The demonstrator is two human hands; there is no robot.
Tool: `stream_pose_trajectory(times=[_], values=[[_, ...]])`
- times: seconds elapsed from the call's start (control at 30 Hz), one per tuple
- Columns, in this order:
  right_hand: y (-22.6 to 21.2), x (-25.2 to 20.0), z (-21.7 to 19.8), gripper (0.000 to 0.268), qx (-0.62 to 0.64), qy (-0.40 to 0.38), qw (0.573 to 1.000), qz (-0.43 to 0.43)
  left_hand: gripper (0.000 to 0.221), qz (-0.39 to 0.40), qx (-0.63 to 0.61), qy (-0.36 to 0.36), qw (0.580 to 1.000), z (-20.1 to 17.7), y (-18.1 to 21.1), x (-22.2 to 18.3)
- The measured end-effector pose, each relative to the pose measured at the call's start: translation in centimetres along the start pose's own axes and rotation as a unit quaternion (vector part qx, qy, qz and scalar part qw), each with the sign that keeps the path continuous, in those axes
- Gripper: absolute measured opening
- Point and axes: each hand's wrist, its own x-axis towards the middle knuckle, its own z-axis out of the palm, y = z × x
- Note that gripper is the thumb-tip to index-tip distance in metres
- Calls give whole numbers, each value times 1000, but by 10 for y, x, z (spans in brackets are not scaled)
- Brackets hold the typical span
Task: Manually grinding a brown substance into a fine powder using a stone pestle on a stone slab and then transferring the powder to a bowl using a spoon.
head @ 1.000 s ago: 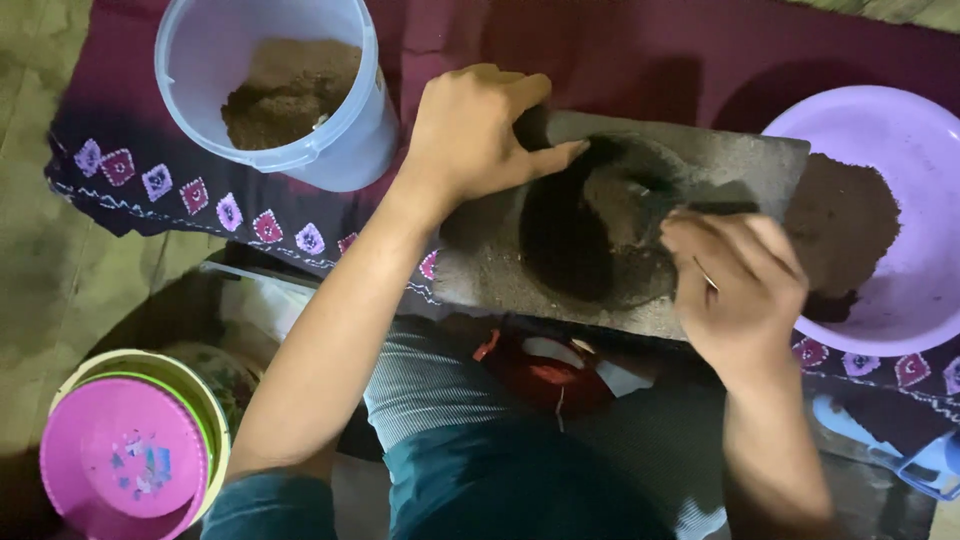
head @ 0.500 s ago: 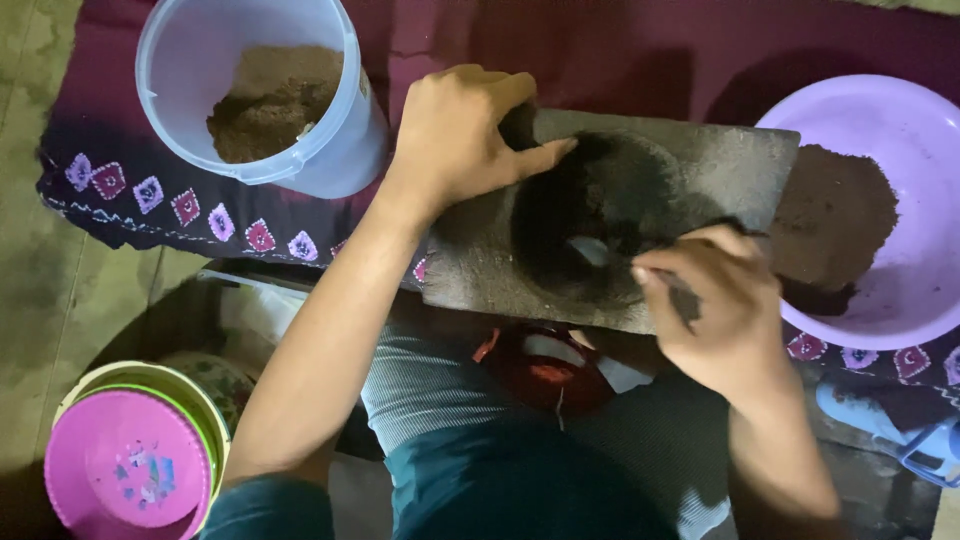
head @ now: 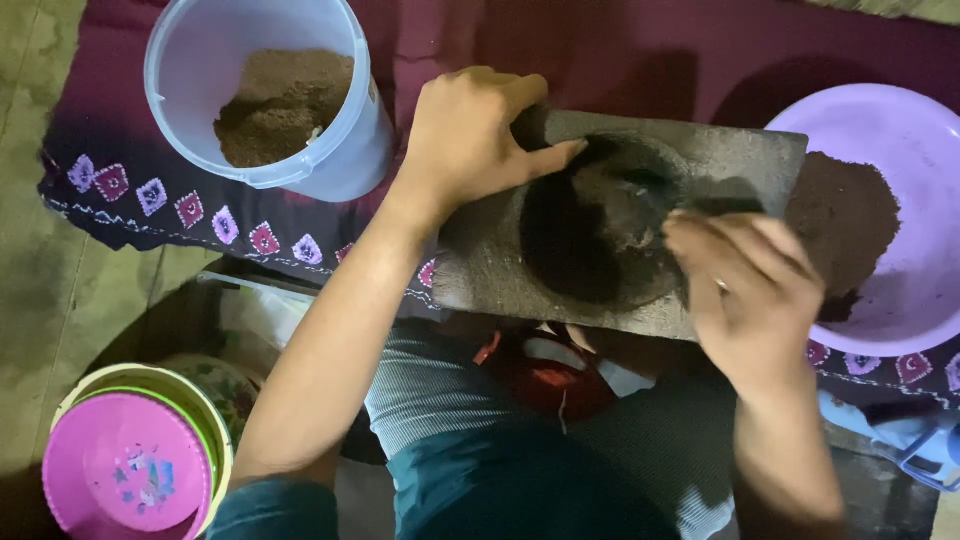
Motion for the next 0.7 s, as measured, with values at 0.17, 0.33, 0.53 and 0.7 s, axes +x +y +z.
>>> stream_pose_trajectory(times=[0.17,0.33,0.53,0.7], values=[[9,1,4,9,-120,-2,993,-21,57,-10,-1,4,1000,1,1,0],[7,-1,7,12,-82,-37,996,2,59,-3,-5,11,1000,1,1,-1],[0,8,2,25,-85,27,996,-29,60,-9,-4,5,1000,3,0,-1],[4,2,4,23,-114,-45,992,-12,58,3,-20,16,1000,2,0,0]])
